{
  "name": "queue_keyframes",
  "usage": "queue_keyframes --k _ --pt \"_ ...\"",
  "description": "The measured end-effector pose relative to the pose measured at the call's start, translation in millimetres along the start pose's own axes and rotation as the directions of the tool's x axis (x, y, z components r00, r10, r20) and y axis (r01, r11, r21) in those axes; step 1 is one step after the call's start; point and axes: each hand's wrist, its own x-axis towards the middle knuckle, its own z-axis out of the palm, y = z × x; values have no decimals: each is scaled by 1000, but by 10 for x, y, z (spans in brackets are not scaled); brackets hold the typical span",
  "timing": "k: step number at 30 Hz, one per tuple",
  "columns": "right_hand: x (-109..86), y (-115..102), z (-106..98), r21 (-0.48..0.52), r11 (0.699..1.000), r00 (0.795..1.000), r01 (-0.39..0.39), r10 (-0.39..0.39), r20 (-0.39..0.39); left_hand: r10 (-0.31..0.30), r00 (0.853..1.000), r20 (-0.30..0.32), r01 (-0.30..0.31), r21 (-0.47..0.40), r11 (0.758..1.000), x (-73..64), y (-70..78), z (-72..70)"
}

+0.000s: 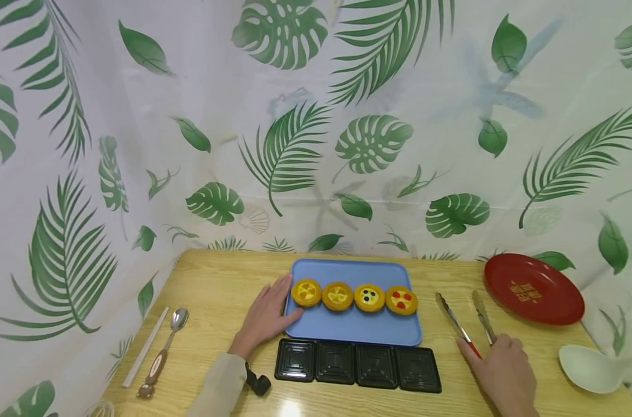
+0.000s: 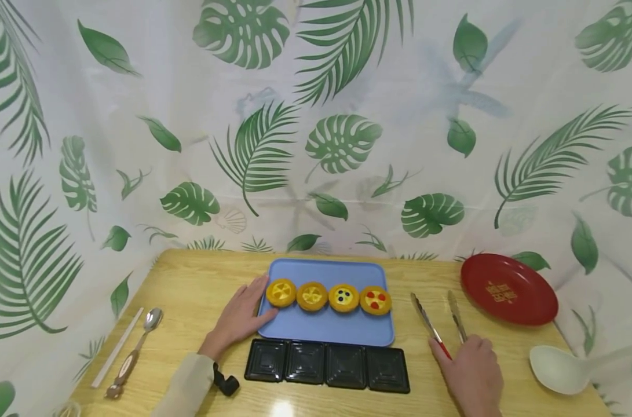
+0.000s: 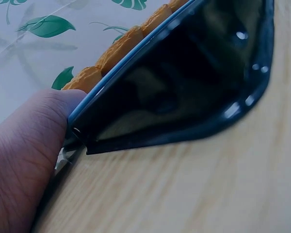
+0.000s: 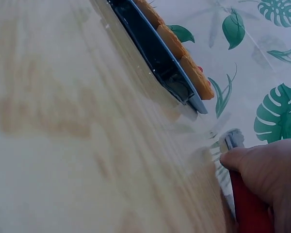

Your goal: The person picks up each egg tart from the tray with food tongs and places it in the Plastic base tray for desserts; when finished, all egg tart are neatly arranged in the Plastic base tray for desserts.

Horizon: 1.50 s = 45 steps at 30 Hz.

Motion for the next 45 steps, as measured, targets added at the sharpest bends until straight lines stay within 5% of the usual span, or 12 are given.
queue_keyframes --k 8,15,23,25,32,45 --pt "-14 -14 -176 126 991 998 -54 52 24 -7 1000 12 7 17 1000 21 -11 16" --pt "-54 -27 -219 136 988 993 68 -54 -104 -6 1000 6 6 3 1000 11 -16 29" --pt "-125 -122 -152 102 928 893 359 -310 -327 0 1000 -8 0 4 1000 3 -27 22" --pt "-136 -139 -142 87 917 884 390 -346 -316 3 1000 -10 -2 6 1000 5 -32 27" --pt "-175 -180 -82 90 912 907 401 -381 -179 3 1000 -8 -2 13 1000 10 -32 36" --pt "-164 -236 5 72 897 897 436 -427 -111 14 1000 -19 -14 -15 1000 4 -11 14"
